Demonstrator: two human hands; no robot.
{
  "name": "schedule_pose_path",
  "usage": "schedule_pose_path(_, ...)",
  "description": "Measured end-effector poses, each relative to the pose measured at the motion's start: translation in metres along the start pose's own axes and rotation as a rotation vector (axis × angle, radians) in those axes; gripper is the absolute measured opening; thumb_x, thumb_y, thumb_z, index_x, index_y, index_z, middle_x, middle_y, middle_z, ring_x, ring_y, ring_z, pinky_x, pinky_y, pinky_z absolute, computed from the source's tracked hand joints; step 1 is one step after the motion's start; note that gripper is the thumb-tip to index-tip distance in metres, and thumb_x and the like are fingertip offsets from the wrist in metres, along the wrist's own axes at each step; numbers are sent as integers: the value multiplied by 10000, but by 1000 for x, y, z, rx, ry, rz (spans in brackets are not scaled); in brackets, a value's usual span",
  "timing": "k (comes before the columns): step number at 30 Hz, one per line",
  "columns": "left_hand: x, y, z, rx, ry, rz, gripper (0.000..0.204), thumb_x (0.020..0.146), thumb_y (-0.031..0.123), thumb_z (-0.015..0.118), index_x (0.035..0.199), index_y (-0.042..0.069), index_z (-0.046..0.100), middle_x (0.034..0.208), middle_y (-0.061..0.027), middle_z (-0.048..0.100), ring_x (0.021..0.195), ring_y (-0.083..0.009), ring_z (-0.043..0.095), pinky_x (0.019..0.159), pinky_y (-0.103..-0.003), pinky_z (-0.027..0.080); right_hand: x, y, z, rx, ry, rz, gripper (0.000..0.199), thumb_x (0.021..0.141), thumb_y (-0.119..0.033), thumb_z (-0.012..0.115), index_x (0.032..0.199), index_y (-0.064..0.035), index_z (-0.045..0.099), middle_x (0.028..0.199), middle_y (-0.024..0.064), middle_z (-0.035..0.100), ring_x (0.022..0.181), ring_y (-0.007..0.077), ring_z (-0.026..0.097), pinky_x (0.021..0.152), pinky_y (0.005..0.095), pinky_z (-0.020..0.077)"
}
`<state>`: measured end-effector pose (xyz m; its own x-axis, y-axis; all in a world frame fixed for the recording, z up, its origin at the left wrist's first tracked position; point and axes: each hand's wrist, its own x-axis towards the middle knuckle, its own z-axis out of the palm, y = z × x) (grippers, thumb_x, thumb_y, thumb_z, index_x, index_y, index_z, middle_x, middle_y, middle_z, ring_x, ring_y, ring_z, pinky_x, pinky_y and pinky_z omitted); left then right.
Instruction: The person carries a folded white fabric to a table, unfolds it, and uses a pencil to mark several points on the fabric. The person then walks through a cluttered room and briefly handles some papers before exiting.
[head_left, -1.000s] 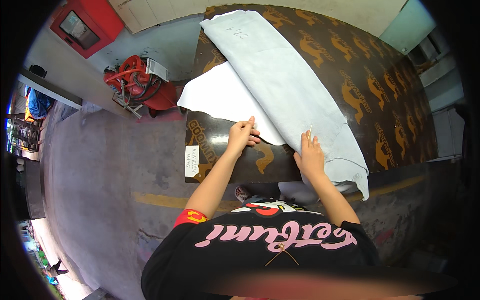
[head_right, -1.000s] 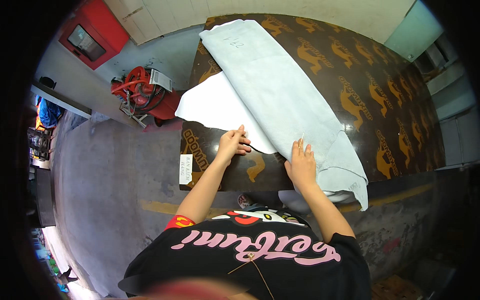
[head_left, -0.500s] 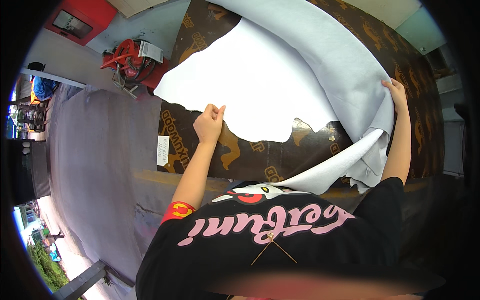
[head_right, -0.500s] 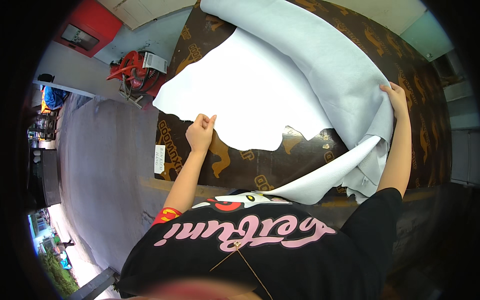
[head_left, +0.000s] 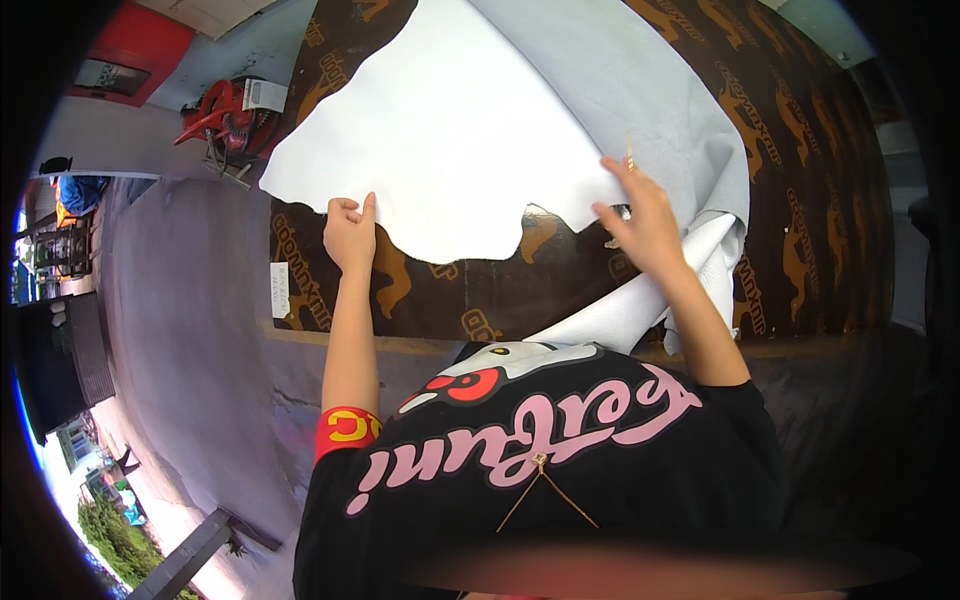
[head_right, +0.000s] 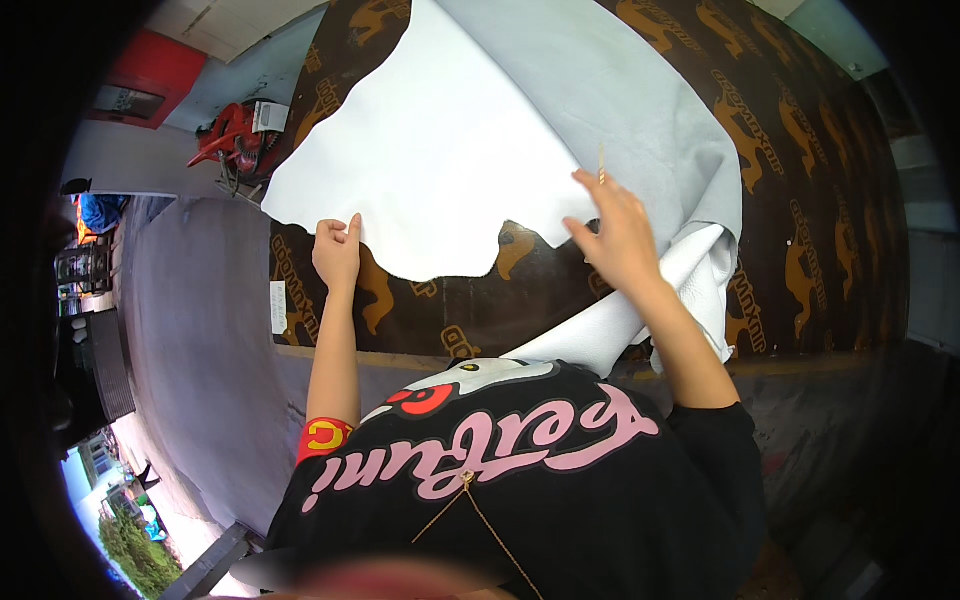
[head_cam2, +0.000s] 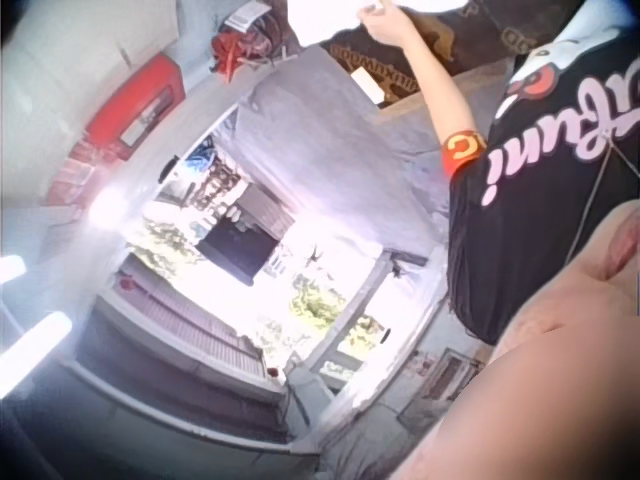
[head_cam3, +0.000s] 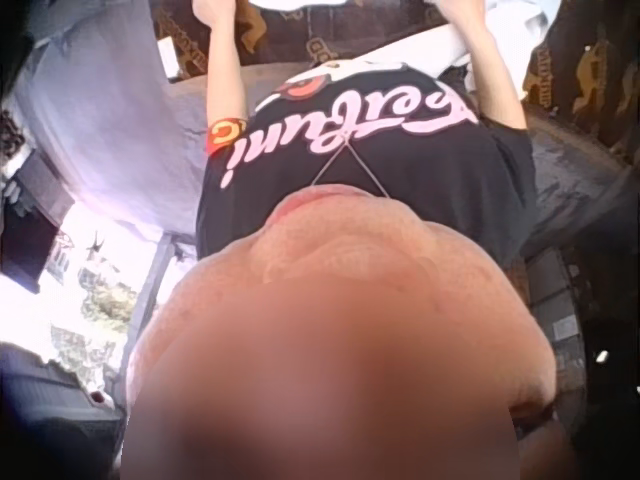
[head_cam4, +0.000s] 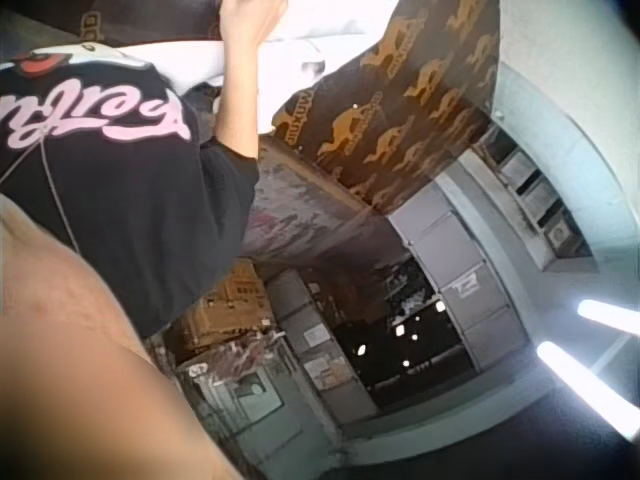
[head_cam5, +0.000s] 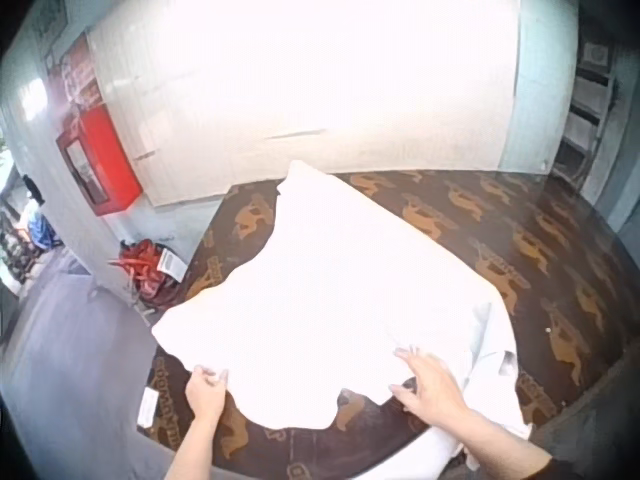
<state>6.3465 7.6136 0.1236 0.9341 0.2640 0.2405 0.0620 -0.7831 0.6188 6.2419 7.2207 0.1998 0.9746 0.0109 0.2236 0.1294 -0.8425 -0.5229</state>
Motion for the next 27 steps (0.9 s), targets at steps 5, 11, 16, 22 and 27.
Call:
schedule_pose_path(5, -19, 9, -25, -691, -280, -561, 503, 935, 348, 617, 1185, -52, 444, 1025, -172, 646, 953, -227, 650, 712, -316, 560, -73, -27, 3, -390, 4, 237, 982, 662, -80, 790, 1488, -130, 262, 1564, 98, 248, 1457, 329, 169, 1162, 484, 156)
schedule_pose_path(11, -12, 0, -33, -1022, -581, -612, 356, 938, 411, 604, 995, 65, 544, 848, -53, 630, 739, -110, 598, 649, -220, 490, -154, 28, -103, -559, -17, 353, 1130, 565, -86, 845, 1509, -156, 227, 1559, 48, 284, 1466, 269, 176, 1170, 492, 99)
schedule_pose_path(16, 6, 4, -8, -860, -1019, -562, 475, 946, 515, 535, 958, 41, 561, 663, -8, 548, 613, -85, 556, 558, -213, 473, -175, 51, -165, -1243, 36, 717, 839, 735, -70, 746, 1466, -156, 342, 1495, 68, 399, 1416, 246, 310, 1135, 462, 224)
schedule_pose_path(22, 9, 26, -3, -559, -969, -382, 698, 959, 528, 487, 1130, -146, 543, 1003, -189, 643, 879, -215, 658, 702, -307, 558, -113, 44, -1, -574, 344, 367, 710, 825, -446, 693, 1364, -59, 441, 1400, 164, 488, 1325, 333, 424, 1062, 535, 309)
schedule_pose_path(27, 12, 22, -16, -645, -799, -286, 712, 956, 432, 557, 1233, -216, 451, 1216, -272, 564, 1074, -274, 604, 904, -337, 492, -71, 48, 3, -732, 311, 332, 337, 886, -342, 636, 1071, -66, 580, 981, 93, 666, 903, 276, 635, 742, 419, 497)
